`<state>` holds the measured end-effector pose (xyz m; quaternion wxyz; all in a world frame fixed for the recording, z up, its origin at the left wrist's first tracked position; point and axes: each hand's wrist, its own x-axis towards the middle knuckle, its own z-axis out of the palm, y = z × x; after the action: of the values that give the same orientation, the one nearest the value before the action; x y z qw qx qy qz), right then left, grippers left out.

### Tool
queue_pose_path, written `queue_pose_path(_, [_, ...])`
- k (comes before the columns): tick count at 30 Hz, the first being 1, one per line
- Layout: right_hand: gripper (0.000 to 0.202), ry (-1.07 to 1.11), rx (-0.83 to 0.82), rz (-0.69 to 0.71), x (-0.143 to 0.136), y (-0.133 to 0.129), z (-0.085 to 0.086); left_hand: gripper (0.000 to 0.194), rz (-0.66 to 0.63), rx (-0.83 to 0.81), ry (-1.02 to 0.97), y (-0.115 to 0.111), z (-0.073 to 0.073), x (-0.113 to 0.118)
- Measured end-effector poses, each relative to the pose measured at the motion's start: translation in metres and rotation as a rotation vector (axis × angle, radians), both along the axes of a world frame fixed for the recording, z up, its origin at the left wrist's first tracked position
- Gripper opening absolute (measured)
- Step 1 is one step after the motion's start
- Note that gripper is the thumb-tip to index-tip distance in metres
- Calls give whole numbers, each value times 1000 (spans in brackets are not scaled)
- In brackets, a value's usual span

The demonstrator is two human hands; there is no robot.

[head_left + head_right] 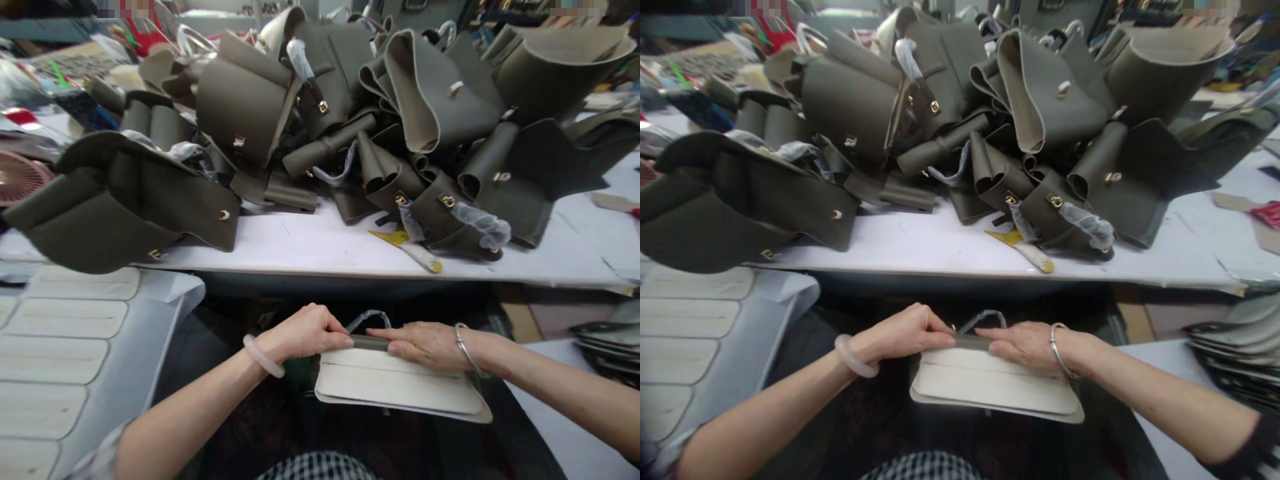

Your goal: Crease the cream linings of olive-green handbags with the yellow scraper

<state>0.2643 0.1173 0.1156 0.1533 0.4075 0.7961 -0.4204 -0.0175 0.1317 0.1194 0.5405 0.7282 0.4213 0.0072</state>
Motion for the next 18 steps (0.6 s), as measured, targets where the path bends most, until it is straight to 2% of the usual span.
queue_pose_path(4, [51,-31,-8,-19,15,-4,0,32,-90,54,90,8,1,8])
queue_pose_path(8, [49,15,80,-70,-9,-7,-10,37,-156,170,192,9,4,20])
queue_pose_path(10, [46,110,144,-179,-17,-7,-13,32,-152,219,205,5,6,23])
queue_pose_path(12, [43,238,228,-341,-8,-9,-13,28,-86,329,168,-3,7,26])
queue_pose_path(13, [43,330,278,-485,2,-13,-13,28,-42,393,122,-9,7,28])
queue_pose_path(14, [43,454,328,-715,14,-21,-15,26,-3,451,67,-16,8,31])
queue_pose_path(15, [43,595,377,-1017,27,-32,-19,22,20,495,9,-24,9,36])
queue_pose_path(17, [41,894,425,-1714,43,-66,-35,12,9,536,-92,-42,11,48])
queue_pose_path(18, [40,971,415,-1973,44,-86,-46,8,-14,549,-120,-51,12,55])
